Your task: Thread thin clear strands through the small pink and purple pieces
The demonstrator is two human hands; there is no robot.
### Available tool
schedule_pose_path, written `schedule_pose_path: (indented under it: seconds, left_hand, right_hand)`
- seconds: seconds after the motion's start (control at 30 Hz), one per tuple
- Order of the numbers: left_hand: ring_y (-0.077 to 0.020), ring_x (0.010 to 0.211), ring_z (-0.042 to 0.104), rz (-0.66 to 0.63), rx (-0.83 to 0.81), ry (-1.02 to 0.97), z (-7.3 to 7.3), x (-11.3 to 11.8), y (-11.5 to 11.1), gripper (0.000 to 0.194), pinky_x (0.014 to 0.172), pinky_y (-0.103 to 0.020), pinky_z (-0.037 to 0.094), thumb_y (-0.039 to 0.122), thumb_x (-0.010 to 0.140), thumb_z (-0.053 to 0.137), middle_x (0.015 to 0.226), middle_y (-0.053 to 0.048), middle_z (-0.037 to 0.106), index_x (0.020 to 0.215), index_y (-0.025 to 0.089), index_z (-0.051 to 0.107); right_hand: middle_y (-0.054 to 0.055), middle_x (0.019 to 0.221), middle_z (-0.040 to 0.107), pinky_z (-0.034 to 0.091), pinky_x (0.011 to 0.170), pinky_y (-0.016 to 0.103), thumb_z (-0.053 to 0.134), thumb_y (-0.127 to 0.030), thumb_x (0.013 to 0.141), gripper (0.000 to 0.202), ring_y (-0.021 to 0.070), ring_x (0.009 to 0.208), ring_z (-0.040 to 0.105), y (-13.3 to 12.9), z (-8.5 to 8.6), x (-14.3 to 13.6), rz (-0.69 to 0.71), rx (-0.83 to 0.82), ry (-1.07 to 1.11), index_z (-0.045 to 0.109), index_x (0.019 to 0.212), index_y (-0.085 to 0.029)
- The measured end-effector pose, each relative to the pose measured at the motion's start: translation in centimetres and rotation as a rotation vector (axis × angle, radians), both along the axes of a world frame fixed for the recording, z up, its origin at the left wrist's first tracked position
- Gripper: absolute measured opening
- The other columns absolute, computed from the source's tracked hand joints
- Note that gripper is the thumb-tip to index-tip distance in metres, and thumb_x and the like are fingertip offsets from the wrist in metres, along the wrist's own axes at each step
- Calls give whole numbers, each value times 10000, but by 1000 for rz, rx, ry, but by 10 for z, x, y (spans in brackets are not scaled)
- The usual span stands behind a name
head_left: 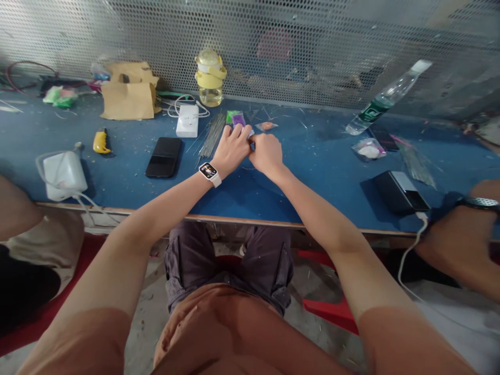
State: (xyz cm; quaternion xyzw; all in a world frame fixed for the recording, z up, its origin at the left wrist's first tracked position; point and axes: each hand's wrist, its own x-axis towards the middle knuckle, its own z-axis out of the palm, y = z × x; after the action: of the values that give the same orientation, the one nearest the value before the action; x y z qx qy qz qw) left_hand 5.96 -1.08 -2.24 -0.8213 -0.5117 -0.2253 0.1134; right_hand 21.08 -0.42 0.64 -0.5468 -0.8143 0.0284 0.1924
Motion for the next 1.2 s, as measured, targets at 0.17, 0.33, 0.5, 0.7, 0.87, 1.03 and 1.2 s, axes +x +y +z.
schedule_pose_path:
  seconds: [0.17,0.33,0.5,0.7,0.87,1.03,1.2]
  left_hand:
    - [-469,1416,664,-30,39,-21,1,0,-1,379,1162,-659,527,118,1119,489,1366,-271,755,1258,122,842]
    - [-473,1391,666,-20,26,10,0,0,0,352,1140,-660,528,132,1134,492,1379,-291,730,1202,104,836]
    - [-452,1385,675,-7,54,6,-3,-1,4,387,1140,-639,542,98,1126,461,1353,-270,745,1247,106,828]
    - [-447,1382,679,-4,71,23,-5,-1,5,353,1141,-631,547,130,1142,487,1347,-261,747,1266,119,818]
    - [-459,1388,672,1,33,3,-1,-1,2,313,1148,-643,537,151,1141,511,1358,-268,740,1223,125,811]
    - [-483,1438,650,1,9,-30,2,-4,-2,326,1194,-658,516,153,1102,544,1412,-273,737,1282,112,812]
    - [-490,1474,637,38,-28,14,3,-5,-4,309,1220,-660,501,150,1101,550,1469,-277,720,1253,116,817]
  right_hand:
    - [195,1047,874,650,949,489,659,-174,1071,254,394,1047,847,1,-2,0,-14,2,10,904,1138,-166]
    - [185,1034,878,655,931,476,648,-145,1051,282,389,1051,845,2,-2,0,-8,12,11,907,1163,-161]
    - [188,1021,877,654,928,470,657,-125,1039,270,387,1045,849,3,-3,0,-17,20,15,903,1147,-145]
    - [179,1011,876,651,921,460,654,-193,1060,263,382,1059,844,5,-6,1,4,27,24,906,1128,-165]
    - [188,1040,883,639,928,465,634,-209,1068,292,393,1089,842,6,-8,2,8,16,26,910,1151,-164]
    - [170,1033,889,633,904,431,635,-269,1099,297,365,1054,836,7,-11,3,8,33,37,912,1170,-188]
    - [179,1069,891,612,909,419,651,-248,1099,272,361,1044,838,5,-9,3,-2,8,33,909,1152,-180]
